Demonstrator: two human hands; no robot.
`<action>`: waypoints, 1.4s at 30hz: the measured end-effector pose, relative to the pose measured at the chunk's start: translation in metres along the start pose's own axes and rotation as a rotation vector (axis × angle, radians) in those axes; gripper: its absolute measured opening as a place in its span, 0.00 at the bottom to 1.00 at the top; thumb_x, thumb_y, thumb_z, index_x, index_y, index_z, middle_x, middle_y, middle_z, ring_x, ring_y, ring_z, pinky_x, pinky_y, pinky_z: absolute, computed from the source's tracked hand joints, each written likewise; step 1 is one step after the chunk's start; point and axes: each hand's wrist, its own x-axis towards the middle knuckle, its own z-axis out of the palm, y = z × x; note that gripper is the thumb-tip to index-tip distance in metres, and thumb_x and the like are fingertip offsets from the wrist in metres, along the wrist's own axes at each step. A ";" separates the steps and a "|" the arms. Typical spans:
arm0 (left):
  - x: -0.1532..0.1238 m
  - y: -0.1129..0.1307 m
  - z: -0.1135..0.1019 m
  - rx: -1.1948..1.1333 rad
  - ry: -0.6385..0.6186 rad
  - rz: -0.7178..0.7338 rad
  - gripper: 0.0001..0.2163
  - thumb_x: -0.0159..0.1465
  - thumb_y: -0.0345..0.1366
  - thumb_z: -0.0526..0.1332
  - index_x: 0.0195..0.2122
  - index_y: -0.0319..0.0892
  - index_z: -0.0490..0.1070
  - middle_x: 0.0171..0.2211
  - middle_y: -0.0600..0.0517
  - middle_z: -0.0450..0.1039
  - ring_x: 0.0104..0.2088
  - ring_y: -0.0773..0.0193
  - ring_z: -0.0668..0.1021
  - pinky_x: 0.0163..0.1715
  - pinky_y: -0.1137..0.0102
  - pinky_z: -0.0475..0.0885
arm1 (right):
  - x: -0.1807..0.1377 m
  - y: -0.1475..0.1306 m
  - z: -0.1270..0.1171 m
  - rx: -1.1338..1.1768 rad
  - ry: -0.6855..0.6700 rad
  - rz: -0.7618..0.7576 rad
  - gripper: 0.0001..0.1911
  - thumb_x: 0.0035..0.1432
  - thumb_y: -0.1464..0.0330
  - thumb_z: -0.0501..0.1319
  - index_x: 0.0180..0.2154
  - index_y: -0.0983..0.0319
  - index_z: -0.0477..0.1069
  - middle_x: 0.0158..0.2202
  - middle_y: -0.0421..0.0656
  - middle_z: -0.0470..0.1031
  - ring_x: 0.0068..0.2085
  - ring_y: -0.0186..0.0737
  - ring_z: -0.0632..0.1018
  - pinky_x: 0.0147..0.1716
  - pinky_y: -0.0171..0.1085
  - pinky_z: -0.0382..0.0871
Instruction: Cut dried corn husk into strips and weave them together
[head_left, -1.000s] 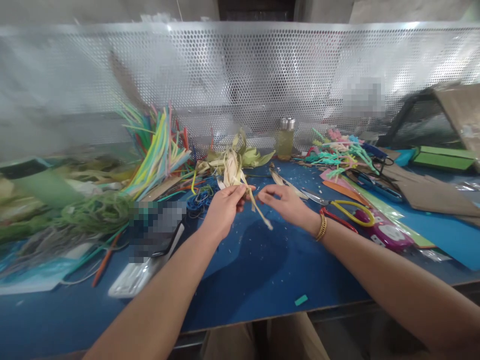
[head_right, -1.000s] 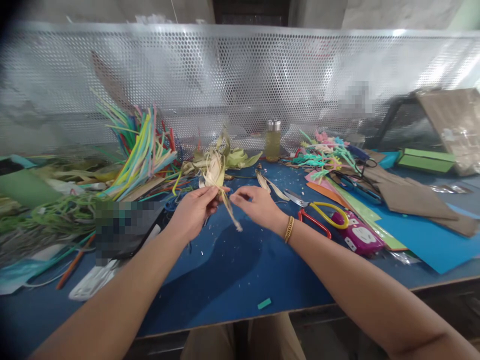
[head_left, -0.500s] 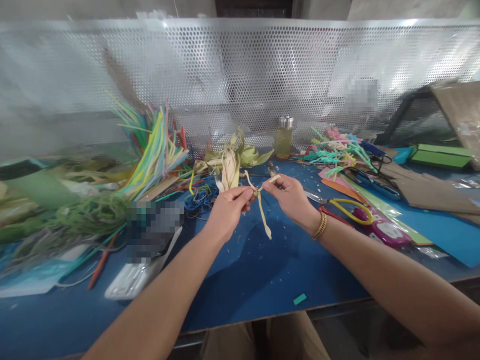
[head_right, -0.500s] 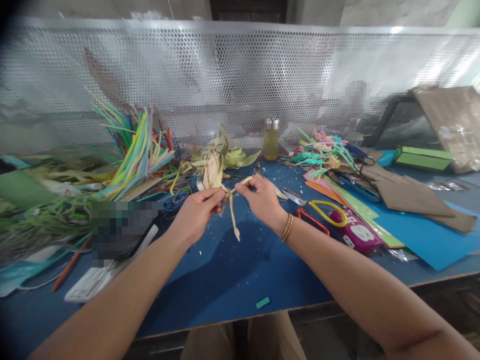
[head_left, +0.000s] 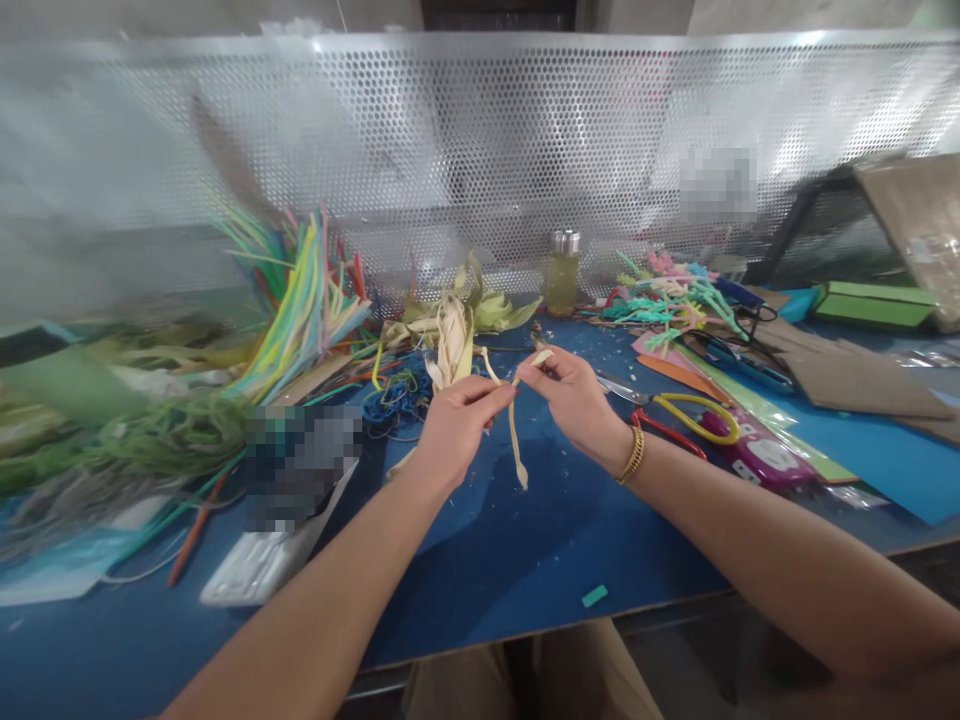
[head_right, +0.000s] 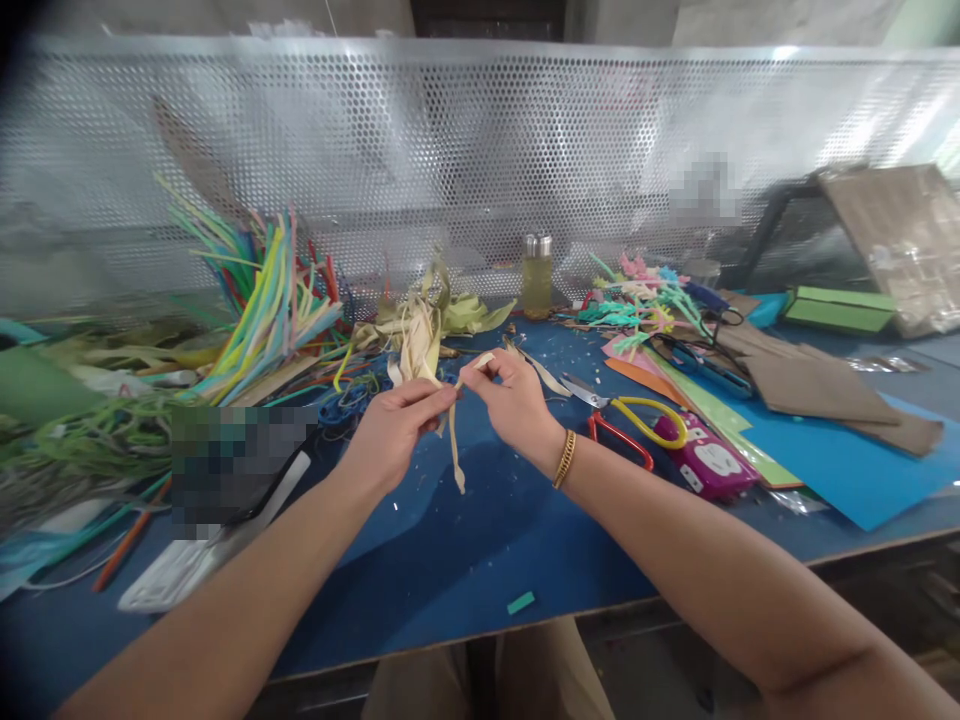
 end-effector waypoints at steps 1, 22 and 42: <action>0.000 0.000 0.001 0.026 0.005 0.017 0.10 0.55 0.42 0.67 0.24 0.41 0.76 0.21 0.55 0.63 0.23 0.68 0.63 0.25 0.70 0.58 | 0.000 0.000 0.001 0.021 0.013 0.024 0.09 0.57 0.65 0.62 0.27 0.61 0.68 0.27 0.39 0.70 0.31 0.34 0.69 0.37 0.36 0.64; 0.001 -0.005 -0.005 0.122 -0.187 -0.086 0.12 0.59 0.38 0.60 0.38 0.42 0.80 0.31 0.48 0.76 0.29 0.64 0.72 0.31 0.69 0.67 | 0.012 -0.008 -0.027 -0.351 -0.090 -0.231 0.13 0.63 0.58 0.58 0.38 0.57 0.77 0.44 0.44 0.77 0.49 0.42 0.74 0.53 0.45 0.61; 0.001 0.010 -0.016 0.181 -0.206 -0.171 0.11 0.54 0.44 0.67 0.34 0.44 0.80 0.18 0.54 0.69 0.19 0.68 0.65 0.20 0.71 0.57 | 0.008 -0.005 -0.017 -0.031 -0.209 0.182 0.10 0.51 0.61 0.68 0.27 0.61 0.77 0.28 0.40 0.76 0.31 0.34 0.73 0.33 0.36 0.66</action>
